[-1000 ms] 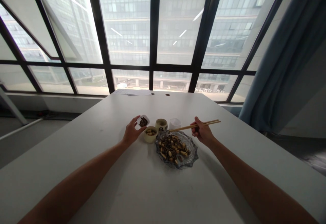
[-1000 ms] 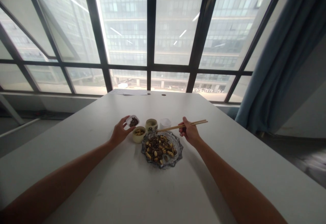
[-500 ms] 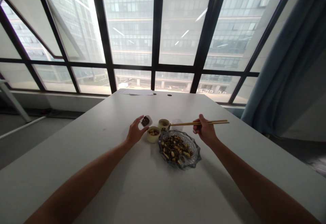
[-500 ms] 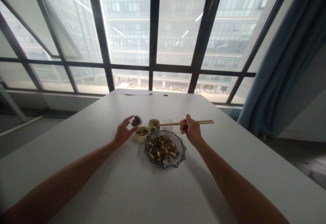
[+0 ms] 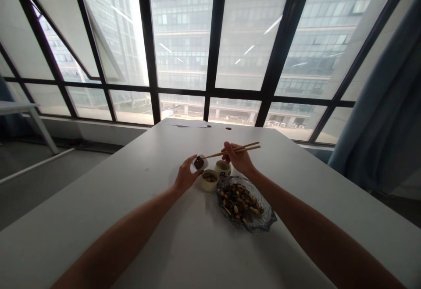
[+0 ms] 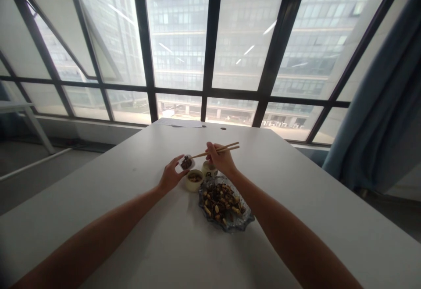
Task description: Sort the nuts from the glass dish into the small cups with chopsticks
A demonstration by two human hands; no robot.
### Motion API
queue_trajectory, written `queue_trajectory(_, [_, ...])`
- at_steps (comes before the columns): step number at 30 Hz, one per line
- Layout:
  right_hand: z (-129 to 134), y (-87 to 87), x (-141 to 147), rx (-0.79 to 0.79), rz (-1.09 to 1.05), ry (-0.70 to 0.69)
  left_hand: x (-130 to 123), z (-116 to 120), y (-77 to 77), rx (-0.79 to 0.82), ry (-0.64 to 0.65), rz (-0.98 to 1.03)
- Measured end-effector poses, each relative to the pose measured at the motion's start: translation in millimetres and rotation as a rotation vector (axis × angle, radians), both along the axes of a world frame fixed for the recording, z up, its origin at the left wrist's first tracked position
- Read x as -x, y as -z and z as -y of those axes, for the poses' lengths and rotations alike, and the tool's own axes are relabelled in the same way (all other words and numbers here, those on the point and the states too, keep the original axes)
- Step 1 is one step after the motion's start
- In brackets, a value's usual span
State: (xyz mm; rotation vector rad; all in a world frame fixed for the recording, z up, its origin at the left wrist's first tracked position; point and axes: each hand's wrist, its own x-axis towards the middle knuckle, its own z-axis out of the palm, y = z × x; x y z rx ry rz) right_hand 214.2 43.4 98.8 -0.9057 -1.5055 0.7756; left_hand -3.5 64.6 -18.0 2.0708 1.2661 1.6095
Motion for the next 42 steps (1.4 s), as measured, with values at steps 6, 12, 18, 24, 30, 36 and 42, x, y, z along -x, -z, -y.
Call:
queue_trajectory(6, [34,-3.3,-52,-0.060,-0.082,0.164,1,-3,1.8,0.029,0.010,0.028])
queue_trajectory(12, [64,20.8,-98,0.052,-0.037,0.230,4,-5,-2.2,0.159,-0.096,0.116])
queue_trajectory(18, [73,34.4,-105,0.109,0.012,0.150,5,-4,-6.9,0.240,-0.220,0.042])
queue_trajectory(24, [74,52.5,-99,0.105,-0.026,0.127,9,-2,-0.9,0.234,-0.231,-0.017])
queue_trajectory(30, [71,65.0,-99,0.043,0.001,0.121,16,-4,4.6,0.247,-0.227,0.002])
queue_trajectory(36, [69,69.6,-100,0.014,0.015,0.170,16,-7,5.1,0.344,-0.168,0.081])
queue_trajectory(42, [70,72.7,-103,0.049,0.005,0.285,17,-9,3.0,0.370,-0.138,0.107])
